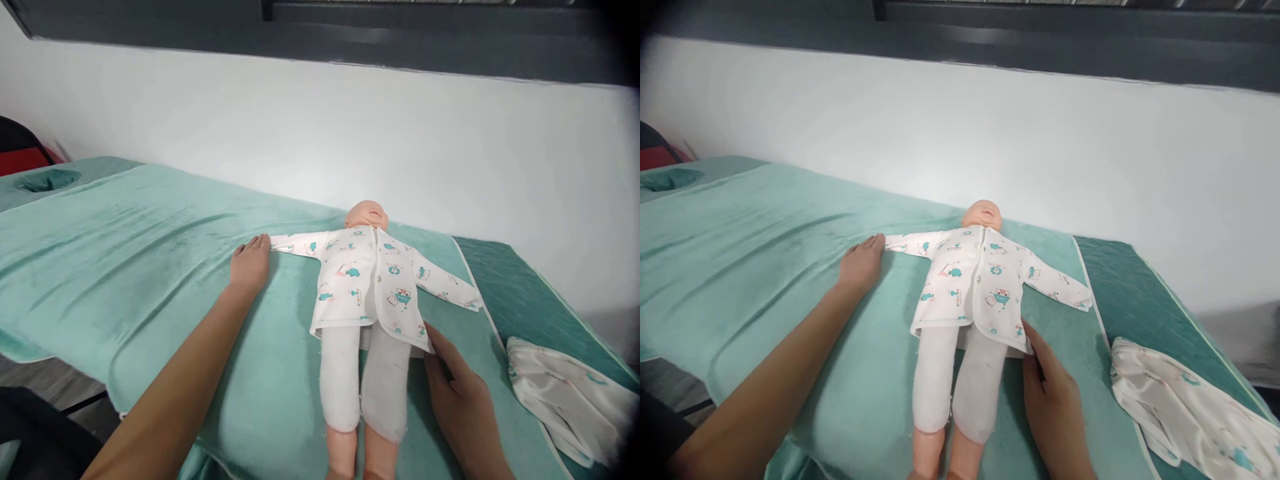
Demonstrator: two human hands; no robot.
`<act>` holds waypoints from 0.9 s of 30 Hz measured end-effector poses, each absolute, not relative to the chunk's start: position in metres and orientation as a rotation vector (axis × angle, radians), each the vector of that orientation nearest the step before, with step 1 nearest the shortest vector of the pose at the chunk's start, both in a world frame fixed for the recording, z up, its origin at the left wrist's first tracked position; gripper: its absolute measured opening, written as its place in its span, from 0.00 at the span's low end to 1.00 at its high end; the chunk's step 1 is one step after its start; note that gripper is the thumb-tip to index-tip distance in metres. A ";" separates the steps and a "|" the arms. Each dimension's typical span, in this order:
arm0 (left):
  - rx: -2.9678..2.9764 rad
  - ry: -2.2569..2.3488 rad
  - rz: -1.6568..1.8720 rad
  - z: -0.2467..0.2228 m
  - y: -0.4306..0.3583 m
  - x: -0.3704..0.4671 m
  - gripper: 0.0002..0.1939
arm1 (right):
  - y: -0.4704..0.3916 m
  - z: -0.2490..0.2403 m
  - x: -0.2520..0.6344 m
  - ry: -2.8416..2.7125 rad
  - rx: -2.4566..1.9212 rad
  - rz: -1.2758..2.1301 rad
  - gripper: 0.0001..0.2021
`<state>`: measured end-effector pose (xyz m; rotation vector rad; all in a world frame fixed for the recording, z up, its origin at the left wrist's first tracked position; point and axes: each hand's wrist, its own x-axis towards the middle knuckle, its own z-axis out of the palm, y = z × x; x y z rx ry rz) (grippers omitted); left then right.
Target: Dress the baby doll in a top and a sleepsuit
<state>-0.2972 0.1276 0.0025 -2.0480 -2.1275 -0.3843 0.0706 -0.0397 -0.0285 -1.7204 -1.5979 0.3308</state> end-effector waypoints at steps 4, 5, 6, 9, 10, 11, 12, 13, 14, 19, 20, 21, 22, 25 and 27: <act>-2.007 -2.181 -0.396 0.004 0.116 -0.296 0.27 | -0.044 -0.027 0.070 -1.553 -1.786 0.310 0.21; -2.001 -2.189 -0.399 0.004 0.115 -0.296 0.27 | -0.044 -0.026 0.069 -1.538 -1.800 0.310 0.21; -1.994 -2.196 -0.405 0.004 0.114 -0.296 0.28 | -0.043 -0.025 0.068 -1.528 -1.803 0.311 0.21; -1.974 -2.210 -0.445 0.003 0.113 -0.296 0.29 | -0.041 -0.023 0.066 -1.551 -1.719 0.319 0.23; -1.958 -2.213 -0.470 0.002 0.112 -0.296 0.29 | -0.040 -0.024 0.066 -1.571 -1.671 0.324 0.24; -1.943 -2.210 -0.497 0.002 0.111 -0.296 0.29 | -0.039 -0.024 0.066 -1.587 -1.627 0.329 0.25; -1.933 -2.200 -0.525 0.001 0.109 -0.296 0.29 | -0.038 -0.024 0.066 -1.599 -1.591 0.336 0.26; -1.932 -2.178 -0.555 0.001 0.106 -0.295 0.29 | -0.038 -0.025 0.066 -1.602 -1.565 0.346 0.27; -1.940 -2.148 -0.586 0.001 0.103 -0.294 0.28 | -0.038 -0.024 0.066 -1.598 -1.547 0.356 0.27; -2.048 -1.959 -0.738 0.002 0.086 -0.285 0.23 | -0.042 -0.019 0.063 -1.635 -1.456 0.399 0.29; -2.070 -1.925 -0.770 0.002 0.083 -0.283 0.22 | -0.042 -0.018 0.062 -1.670 -1.429 0.393 0.29; -2.091 -1.893 -0.798 0.002 0.080 -0.281 0.21 | -0.041 -0.017 0.061 -1.697 -1.413 0.384 0.28; -2.110 -1.869 -0.820 0.002 0.078 -0.279 0.21 | -0.040 -0.018 0.060 -1.703 -1.409 0.374 0.28; -2.160 -1.844 -0.830 0.002 0.073 -0.276 0.20 | -0.038 -0.020 0.061 -1.600 -1.469 0.382 0.25; -2.174 -1.853 -0.822 0.003 0.071 -0.276 0.19 | -0.039 -0.020 0.063 -1.511 -1.496 0.409 0.24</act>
